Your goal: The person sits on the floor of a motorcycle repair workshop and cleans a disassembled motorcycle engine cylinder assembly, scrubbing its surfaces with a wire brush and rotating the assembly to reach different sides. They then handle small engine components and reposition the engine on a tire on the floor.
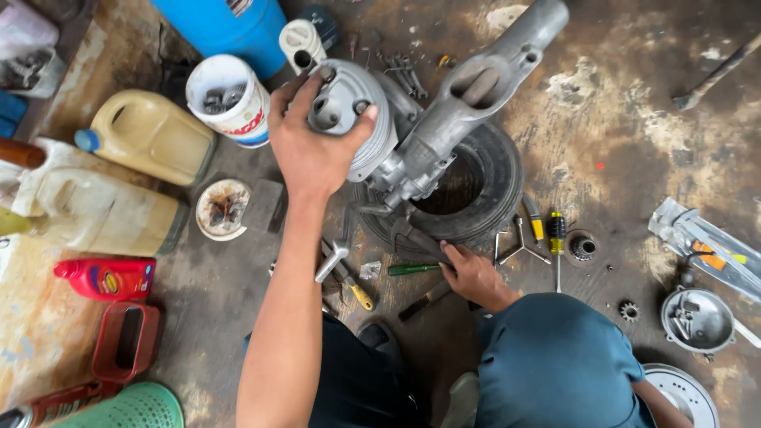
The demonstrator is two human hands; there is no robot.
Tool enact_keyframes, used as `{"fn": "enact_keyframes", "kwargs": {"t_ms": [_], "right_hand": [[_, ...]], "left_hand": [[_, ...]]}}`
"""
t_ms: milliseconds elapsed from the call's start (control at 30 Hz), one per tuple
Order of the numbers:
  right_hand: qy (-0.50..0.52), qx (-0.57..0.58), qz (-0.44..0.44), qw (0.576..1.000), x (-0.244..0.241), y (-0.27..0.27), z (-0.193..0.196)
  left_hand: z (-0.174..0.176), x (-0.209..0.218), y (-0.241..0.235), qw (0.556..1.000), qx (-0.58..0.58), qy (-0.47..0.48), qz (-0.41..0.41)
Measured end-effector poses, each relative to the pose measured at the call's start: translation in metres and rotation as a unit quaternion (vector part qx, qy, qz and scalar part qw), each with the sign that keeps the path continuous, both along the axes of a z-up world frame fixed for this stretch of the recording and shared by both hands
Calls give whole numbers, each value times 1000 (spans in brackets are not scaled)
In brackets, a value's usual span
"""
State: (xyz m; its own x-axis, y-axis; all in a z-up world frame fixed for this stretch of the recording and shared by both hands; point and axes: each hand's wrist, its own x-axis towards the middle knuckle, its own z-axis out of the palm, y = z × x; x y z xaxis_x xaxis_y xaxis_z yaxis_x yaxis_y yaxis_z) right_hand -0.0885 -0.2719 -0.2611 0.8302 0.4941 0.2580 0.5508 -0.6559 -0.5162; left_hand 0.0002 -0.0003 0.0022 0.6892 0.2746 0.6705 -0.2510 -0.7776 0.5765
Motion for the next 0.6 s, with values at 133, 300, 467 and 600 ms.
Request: {"fn": "enact_keyframes", "kwargs": {"t_ms": [133, 300, 467, 600], "right_hand": [[7, -12, 6, 1000, 5, -4, -1], [-7, -59, 30, 998, -7, -17, -8], [9, -30, 11, 999, -5, -18, 6], [-20, -26, 14, 999, 0, -18, 6]], "left_hand": [[-1, 0, -1, 1000, -7, -9, 1], [-5, -1, -3, 1000, -8, 5, 8], [-6, -3, -5, 1000, -8, 8, 14], [-7, -4, -6, 1000, -2, 8, 18]]}}
